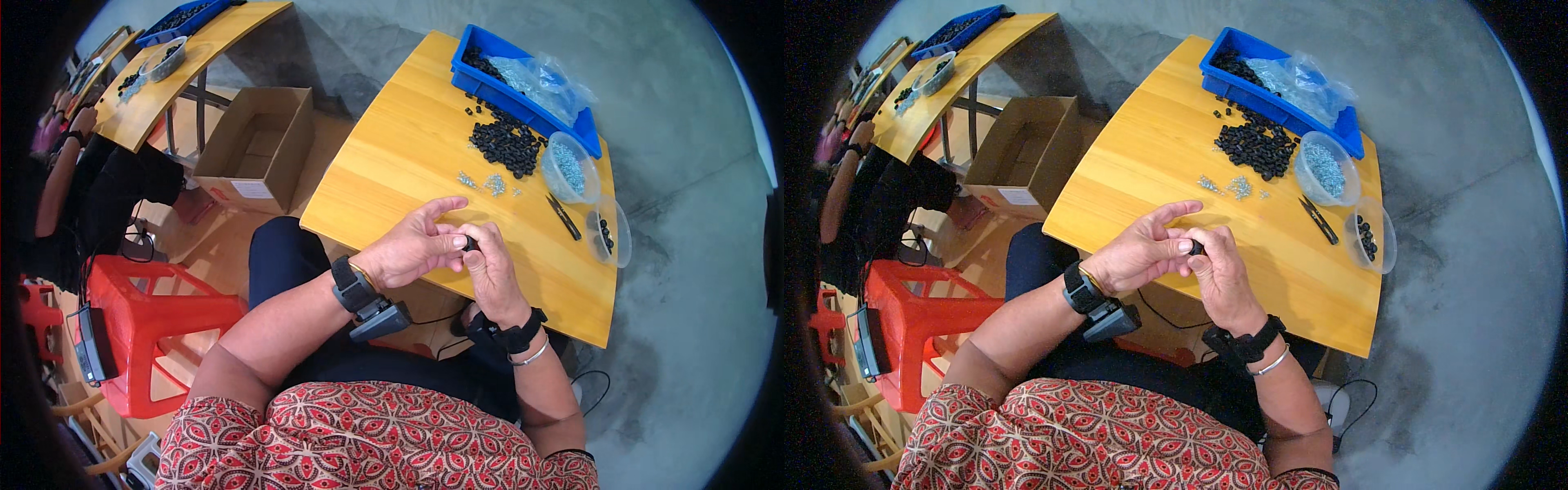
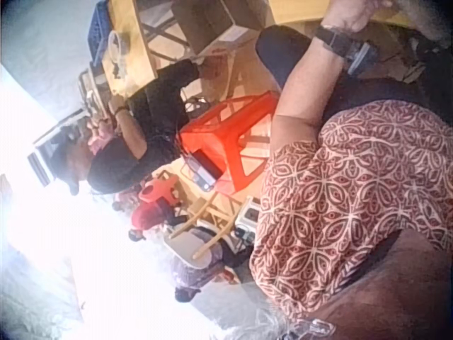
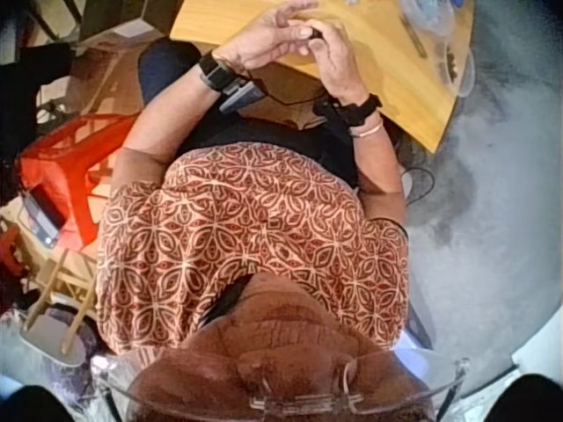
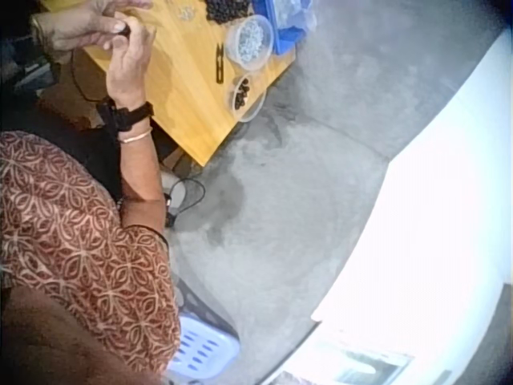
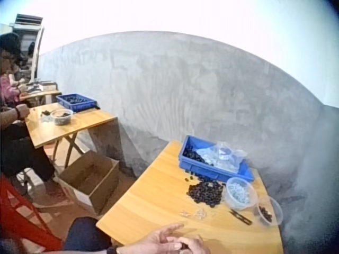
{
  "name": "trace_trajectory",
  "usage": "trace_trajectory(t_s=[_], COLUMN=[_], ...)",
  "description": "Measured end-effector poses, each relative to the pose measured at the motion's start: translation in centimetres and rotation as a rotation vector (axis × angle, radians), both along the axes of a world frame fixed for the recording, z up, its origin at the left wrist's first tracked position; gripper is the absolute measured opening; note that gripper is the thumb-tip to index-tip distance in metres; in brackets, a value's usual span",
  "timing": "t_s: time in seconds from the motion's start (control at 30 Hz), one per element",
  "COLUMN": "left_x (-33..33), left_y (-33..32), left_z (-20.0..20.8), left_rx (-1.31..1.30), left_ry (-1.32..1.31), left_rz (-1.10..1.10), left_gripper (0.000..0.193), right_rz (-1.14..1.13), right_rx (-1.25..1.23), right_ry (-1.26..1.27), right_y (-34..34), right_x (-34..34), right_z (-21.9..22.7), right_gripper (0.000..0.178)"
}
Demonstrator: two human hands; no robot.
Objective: Manually assembling small black plastic components with blue inserts in an industrial setting.
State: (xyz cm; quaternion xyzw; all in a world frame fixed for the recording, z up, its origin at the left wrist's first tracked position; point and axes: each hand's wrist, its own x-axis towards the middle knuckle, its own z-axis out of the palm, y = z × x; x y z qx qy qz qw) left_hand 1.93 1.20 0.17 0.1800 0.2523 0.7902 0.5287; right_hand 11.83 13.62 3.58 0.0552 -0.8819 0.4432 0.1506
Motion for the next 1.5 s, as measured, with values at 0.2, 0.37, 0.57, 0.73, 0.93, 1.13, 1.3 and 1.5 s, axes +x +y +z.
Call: trace_trajectory(t_s=[0.2, 0.37, 0.57, 0.73, 0.93, 1.13, 1.3, 1.5], left_x=[0.0, 0.0, 0.0, -0.3, -0.3, -0.2, 0.0, -0.3], left_y=[-0.3, -0.2, -0.2, -0.5, -0.2, -0.3, -0.3, -0.3], left_z=[-0.1, -0.1, -0.1, -0.1, -0.3, -0.1, 0.2, -1.2], left_rx=[0.017, 0.021, 0.020, 0.070, 0.033, 0.057, 0.029, 0.152], left_ry=[0.008, 0.012, 0.004, -0.051, -0.017, -0.025, -0.051, -0.054], left_rz=[-0.028, -0.037, -0.048, -0.110, -0.102, -0.094, -0.095, -0.090], left_gripper=[0.057, 0.051, 0.049, 0.052, 0.056, 0.056, 0.053, 0.059], right_rz=[-0.010, -0.068, -0.041, 0.047, 0.089, 0.014, 0.038, -0.033], right_rx=[-0.001, 0.026, 0.143, 0.157, 0.125, 0.351, 0.281, 0.024], right_ry=[-0.031, -0.049, -0.037, -0.016, 0.012, 0.051, 0.138, 0.033], right_y=[-0.2, -0.9, -0.7, 0.1, 0.0, -0.1, -0.1, -0.2], right_x=[0.0, 0.0, -0.1, -0.2, -0.6, -0.7, -1.0, 0.1], right_z=[-0.1, 0.2, 0.6, 0.7, 0.9, 0.5, 0.3, 0.9], right_gripper=[0.033, 0.030, 0.024, 0.024, 0.026, 0.021, 0.023, 0.043])
